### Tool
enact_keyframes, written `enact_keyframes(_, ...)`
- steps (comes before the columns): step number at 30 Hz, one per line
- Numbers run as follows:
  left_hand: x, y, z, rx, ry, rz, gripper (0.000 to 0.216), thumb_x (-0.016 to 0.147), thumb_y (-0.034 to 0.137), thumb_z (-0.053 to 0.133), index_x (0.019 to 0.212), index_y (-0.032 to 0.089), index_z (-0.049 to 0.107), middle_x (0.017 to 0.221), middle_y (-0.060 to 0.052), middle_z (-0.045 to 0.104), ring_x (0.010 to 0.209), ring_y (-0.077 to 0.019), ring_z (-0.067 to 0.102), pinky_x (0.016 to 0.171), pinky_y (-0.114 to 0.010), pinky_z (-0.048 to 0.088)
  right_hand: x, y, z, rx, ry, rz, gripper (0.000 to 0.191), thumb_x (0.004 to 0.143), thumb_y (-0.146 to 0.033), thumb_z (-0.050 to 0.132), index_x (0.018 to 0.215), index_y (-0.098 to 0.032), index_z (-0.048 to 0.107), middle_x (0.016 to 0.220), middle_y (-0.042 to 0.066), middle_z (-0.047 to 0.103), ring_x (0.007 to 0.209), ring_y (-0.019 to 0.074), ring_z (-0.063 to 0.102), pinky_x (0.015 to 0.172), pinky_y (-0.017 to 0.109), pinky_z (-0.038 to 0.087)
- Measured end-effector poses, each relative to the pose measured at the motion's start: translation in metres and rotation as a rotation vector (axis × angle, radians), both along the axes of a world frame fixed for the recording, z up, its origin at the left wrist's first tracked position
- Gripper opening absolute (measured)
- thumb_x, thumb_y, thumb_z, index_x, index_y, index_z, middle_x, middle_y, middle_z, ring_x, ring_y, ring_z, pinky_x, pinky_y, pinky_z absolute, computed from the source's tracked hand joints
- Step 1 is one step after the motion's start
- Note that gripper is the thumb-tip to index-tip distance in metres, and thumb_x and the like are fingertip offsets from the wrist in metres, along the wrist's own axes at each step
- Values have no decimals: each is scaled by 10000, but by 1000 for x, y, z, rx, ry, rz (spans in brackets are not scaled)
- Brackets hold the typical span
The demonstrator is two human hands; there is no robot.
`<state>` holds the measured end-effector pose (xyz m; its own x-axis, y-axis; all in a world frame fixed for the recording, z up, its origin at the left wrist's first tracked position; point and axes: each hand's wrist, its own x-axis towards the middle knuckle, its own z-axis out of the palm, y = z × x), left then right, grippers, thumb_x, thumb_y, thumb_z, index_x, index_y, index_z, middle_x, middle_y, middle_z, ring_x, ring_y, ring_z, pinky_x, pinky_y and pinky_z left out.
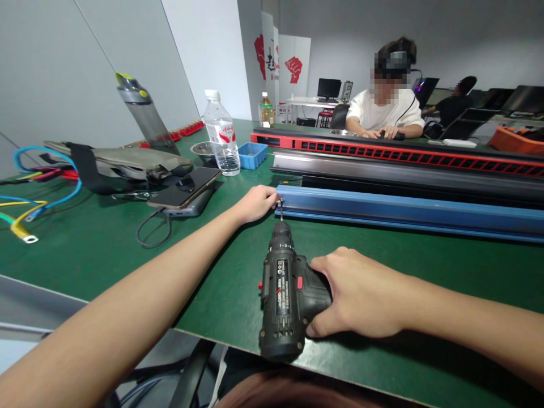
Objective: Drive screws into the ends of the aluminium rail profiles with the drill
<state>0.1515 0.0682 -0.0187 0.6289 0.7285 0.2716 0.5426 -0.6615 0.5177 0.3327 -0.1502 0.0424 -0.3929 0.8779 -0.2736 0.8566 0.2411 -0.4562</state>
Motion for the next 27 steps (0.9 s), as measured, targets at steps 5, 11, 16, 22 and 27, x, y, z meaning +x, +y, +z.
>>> enact_keyframes(5, 0, 0, 0, -3, -16, -14, 360, 872, 320, 416, 544, 180, 469, 541, 13, 493, 559, -127, 431, 590, -249, 313, 1, -1, 0, -3, 5, -5, 369, 611, -546, 749, 727, -219, 621, 597, -28, 572, 495, 127, 450, 482, 255, 323)
enact_keyframes(11, 0, 2, -2, 10, -4, -12, 377, 875, 347, 395, 543, 183, 468, 537, 13, 492, 559, -130, 444, 587, -248, 313, 0, 0, -1, 1, 12, -13, 363, 604, -539, 760, 711, -231, 601, 583, -47, 553, 491, 123, 436, 474, 255, 314)
enact_keyframes(16, 1, 2, -2, 6, 4, 0, 386, 879, 349, 392, 542, 181, 474, 542, 11, 507, 561, -131, 454, 588, -248, 315, 1, 0, -1, -2, 21, -16, 369, 592, -534, 770, 703, -234, 587, 575, -56, 537, 489, 118, 427, 466, 250, 317)
enact_keyframes(22, 0, 1, -1, 7, -2, -2, 384, 887, 319, 409, 533, 182, 470, 522, 18, 489, 556, -130, 447, 582, -247, 313, 1, 0, -2, 7, 31, -24, 380, 582, -536, 777, 693, -236, 572, 565, -63, 525, 478, 112, 417, 449, 246, 311)
enact_keyframes(27, 1, 0, 0, 6, -2, -7, 356, 876, 280, 414, 538, 183, 468, 524, 21, 489, 560, -131, 447, 586, -245, 316, 1, -1, -2, -3, 33, -21, 376, 585, -531, 778, 694, -234, 575, 564, -65, 529, 478, 111, 418, 451, 242, 314)
